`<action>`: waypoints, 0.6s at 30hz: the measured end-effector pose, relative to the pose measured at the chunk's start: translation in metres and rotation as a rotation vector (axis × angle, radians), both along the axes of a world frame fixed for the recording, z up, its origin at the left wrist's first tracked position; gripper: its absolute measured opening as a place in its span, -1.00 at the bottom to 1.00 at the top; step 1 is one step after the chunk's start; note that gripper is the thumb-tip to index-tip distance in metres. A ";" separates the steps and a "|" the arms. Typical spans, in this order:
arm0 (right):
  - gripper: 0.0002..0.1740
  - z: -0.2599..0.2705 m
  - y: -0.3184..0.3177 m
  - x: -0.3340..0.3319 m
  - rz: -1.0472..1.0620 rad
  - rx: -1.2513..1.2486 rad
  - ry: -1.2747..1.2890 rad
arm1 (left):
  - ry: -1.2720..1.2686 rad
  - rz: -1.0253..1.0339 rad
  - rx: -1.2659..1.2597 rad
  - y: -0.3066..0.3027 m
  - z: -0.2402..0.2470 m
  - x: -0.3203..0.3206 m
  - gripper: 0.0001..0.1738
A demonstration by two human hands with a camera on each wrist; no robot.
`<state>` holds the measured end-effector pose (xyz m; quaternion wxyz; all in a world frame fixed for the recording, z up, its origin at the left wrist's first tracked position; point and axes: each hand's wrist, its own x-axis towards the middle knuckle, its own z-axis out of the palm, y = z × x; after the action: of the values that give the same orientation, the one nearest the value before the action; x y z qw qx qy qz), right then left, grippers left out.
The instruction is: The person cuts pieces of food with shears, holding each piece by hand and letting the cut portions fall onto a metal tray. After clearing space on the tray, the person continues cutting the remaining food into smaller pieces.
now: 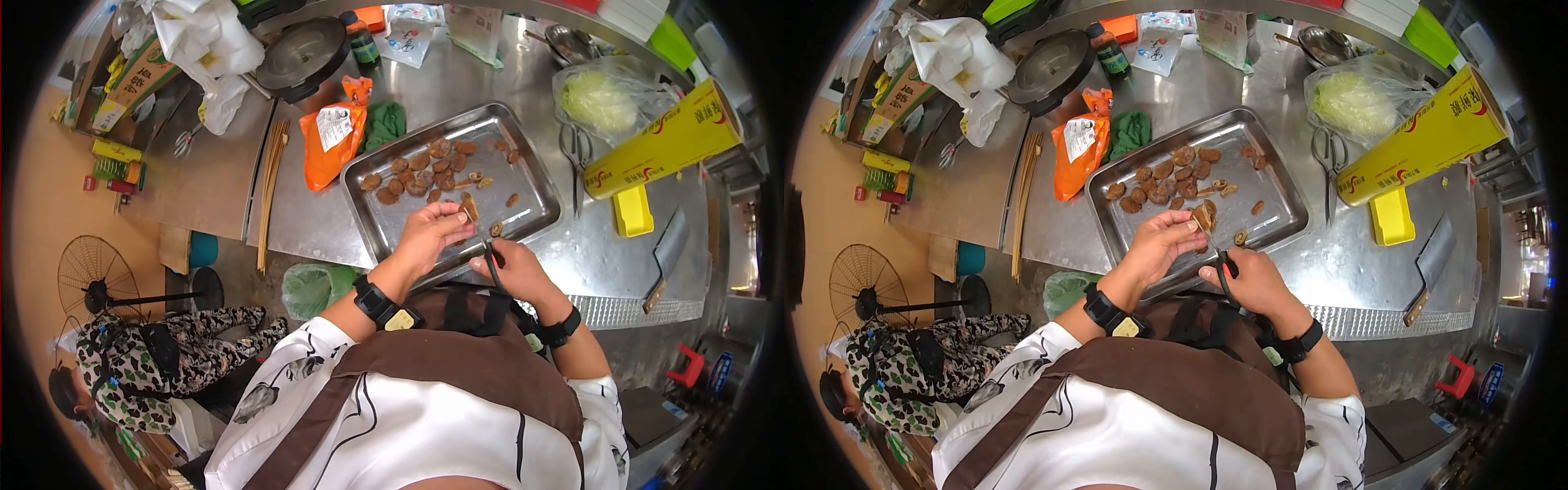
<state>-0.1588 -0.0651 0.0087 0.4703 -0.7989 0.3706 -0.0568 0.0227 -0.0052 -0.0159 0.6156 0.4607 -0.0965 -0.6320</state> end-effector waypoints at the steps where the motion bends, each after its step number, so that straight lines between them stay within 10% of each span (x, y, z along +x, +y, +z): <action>1: -0.41 0.000 0.001 0.000 0.001 0.000 0.001 | 0.001 0.001 0.000 0.000 0.000 0.000 -0.73; 18: -0.46 -0.006 0.009 0.000 -0.014 -0.073 -0.035 | -0.055 0.013 -0.034 -0.001 0.001 0.000 -0.80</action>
<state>-0.1585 -0.0560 0.0026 0.4466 -0.8119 0.3657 -0.0874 0.0224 -0.0059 -0.0147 0.6246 0.4678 -0.1213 -0.6135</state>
